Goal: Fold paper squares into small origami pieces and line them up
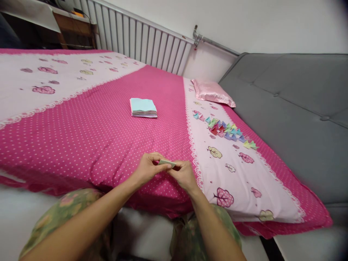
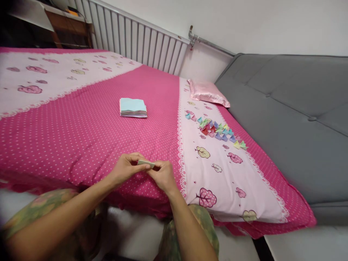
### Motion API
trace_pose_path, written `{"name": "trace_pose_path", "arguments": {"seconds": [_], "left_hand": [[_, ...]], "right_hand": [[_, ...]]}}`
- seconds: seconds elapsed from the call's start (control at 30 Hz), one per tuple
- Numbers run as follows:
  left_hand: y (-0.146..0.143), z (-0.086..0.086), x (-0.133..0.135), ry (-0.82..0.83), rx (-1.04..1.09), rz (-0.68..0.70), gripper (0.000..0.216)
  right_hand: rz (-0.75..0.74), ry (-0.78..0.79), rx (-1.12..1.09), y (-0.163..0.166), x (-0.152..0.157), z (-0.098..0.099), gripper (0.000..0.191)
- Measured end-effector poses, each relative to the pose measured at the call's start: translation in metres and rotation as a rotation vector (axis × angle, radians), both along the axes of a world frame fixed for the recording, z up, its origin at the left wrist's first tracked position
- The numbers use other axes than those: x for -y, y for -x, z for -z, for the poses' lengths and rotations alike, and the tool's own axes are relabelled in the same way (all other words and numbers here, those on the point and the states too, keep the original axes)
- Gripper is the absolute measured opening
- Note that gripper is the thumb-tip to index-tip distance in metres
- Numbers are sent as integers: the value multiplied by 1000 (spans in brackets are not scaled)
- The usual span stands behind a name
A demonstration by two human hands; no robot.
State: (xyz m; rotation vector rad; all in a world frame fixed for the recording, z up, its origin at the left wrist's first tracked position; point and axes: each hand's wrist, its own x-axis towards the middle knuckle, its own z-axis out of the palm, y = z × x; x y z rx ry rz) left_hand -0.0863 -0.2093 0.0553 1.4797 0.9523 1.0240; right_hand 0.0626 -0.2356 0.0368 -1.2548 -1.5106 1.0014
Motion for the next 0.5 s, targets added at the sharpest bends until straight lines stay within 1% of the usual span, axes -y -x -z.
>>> {"name": "trace_pose_path", "arguments": {"seconds": [0.13, 0.27, 0.5], "left_hand": [[-1, 0, 2, -59, -13, 9, 12], [-1, -2, 3, -85, -14, 14, 11], [0, -3, 1, -143, -41, 28, 18]], "right_hand": [[-13, -17, 24, 2, 0, 1, 18], [-34, -26, -9, 2, 0, 1, 16], [-37, 6, -57, 3, 0, -1, 19]]}}
